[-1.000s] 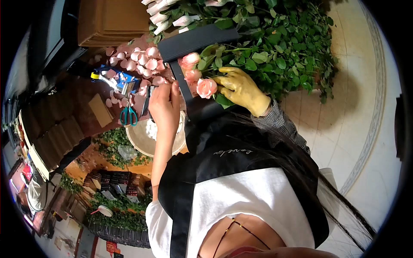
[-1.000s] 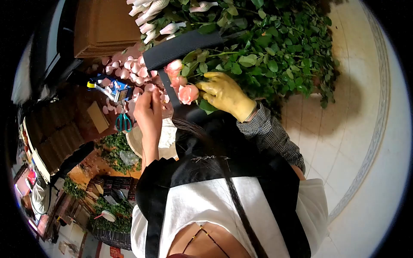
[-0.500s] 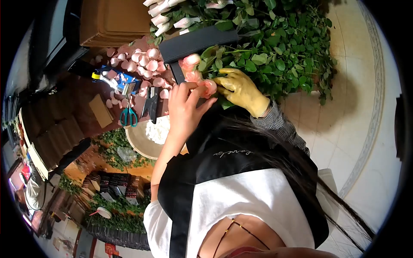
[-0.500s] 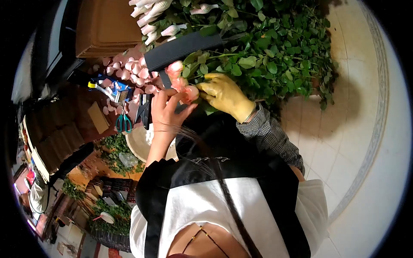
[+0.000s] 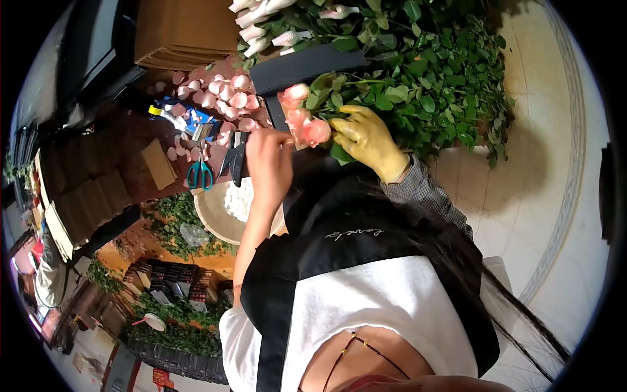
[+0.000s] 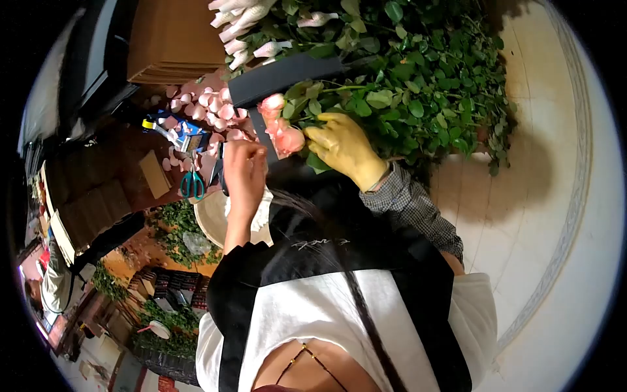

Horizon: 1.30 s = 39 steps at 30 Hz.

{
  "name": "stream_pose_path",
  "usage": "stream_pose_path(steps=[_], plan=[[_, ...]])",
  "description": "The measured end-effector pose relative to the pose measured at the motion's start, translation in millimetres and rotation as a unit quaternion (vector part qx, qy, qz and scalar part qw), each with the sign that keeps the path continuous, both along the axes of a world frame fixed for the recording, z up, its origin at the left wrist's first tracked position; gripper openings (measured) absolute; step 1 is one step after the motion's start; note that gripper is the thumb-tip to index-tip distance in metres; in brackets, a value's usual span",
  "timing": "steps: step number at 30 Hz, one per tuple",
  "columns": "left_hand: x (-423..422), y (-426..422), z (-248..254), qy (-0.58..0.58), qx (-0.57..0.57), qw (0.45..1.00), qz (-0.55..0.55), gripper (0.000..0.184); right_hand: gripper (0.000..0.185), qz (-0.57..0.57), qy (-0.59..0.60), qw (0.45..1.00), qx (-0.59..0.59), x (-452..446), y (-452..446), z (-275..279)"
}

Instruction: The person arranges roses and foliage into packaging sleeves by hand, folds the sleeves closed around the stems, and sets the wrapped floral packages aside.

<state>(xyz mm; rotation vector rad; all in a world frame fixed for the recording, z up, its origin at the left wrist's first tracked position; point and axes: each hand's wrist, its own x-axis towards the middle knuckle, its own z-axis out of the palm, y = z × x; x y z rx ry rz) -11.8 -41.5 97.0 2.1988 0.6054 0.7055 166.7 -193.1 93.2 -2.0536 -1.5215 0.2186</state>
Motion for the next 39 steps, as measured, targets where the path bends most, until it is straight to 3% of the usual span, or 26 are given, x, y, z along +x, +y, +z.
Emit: stream_pose_path(steps=[1, 3, 4, 6, 7, 9, 10, 11, 14, 17, 19, 21, 22, 24, 28, 29, 31, 33, 36, 39], plan=[[-4, 5, 0, -0.002, -0.031, 0.996, 0.080, 0.010, 0.026, 0.000, -0.032, 0.999, -0.010, 0, 3, 3], [-27, 28, -8, 0.189, -0.155, 0.953, 0.177, 0.036, 0.019, 0.007, -0.049, 0.999, 0.010, 3, 14, 0], [-28, 30, -13, 0.181, -0.152, 0.959, 0.155, 0.055, 0.016, 0.034, -0.064, 0.996, -0.059, 8, 20, 3], [-23, 28, -36, 0.082, -0.321, 0.940, 0.085, 0.043, 0.018, 0.084, -0.061, 0.980, -0.168, 15, 29, 3], [-15, 23, -51, 0.001, -0.396, 0.917, 0.050, 0.039, 0.018, 0.108, -0.066, 0.983, -0.133, 18, 33, -7], [-1, 16, -69, 0.013, -0.358, 0.933, -0.012, 0.031, 0.017, 0.127, -0.060, 0.978, -0.153, 24, 38, -19], [4, 8, -78, -0.014, -0.440, 0.898, -0.018, 0.028, 0.014, 0.137, -0.047, 0.979, -0.145, 27, 41, -19], [7, 7, -81, 0.023, -0.415, 0.909, -0.023, 0.028, 0.014, 0.139, -0.050, 0.978, -0.145, 28, 44, -15], [1, 5, -72, 0.034, -0.549, 0.835, -0.012, 0.033, 0.019, 0.177, -0.155, 0.949, -0.210, 32, 58, -6], [-8, -5, -68, -0.013, -0.563, 0.826, 0.008, 0.036, 0.020, 0.252, -0.146, 0.916, -0.277, 28, 61, -30], [-20, -5, -67, -0.004, -0.542, 0.841, 0.001, 0.032, 0.027, 0.276, -0.167, 0.902, -0.286, 22, 58, -17], [-28, -6, -61, 0.002, -0.448, 0.894, 0.003, 0.026, 0.033, 0.289, -0.154, 0.916, -0.233, 28, 52, -14], [-30, -5, -55, 0.026, -0.425, 0.904, 0.044, 0.022, 0.033, 0.285, -0.153, 0.916, -0.235, 27, 53, -13], [-24, -4, -44, 0.057, -0.338, 0.936, 0.073, 0.021, 0.038, 0.274, -0.145, 0.902, -0.300, 16, 68, -8], [6, -15, 6, 0.155, -0.135, 0.979, 0.015, 0.016, 0.030, 0.275, -0.155, 0.897, -0.310, 10, 77, -12], [12, -21, 5, 0.168, -0.112, 0.979, -0.018, 0.020, 0.027, 0.284, -0.148, 0.902, -0.291, 14, 73, -22], [26, -38, -1, 0.324, -0.064, 0.942, -0.059, 0.022, 0.021, 0.294, -0.173, 0.892, -0.298, 19, 68, -17], [33, -51, 6, 0.337, -0.008, 0.940, -0.046, 0.028, 0.022, 0.255, -0.095, 0.929, -0.251, 29, 59, -17], [36, -51, 6, 0.318, -0.010, 0.948, -0.021, 0.027, 0.024, 0.076, -0.053, 0.979, -0.181, 32, 58, -17], [41, -47, -4, 0.303, 0.032, 0.952, -0.013, 0.024, 0.025, 0.124, -0.030, 0.968, -0.218, 29, 64, -32]])
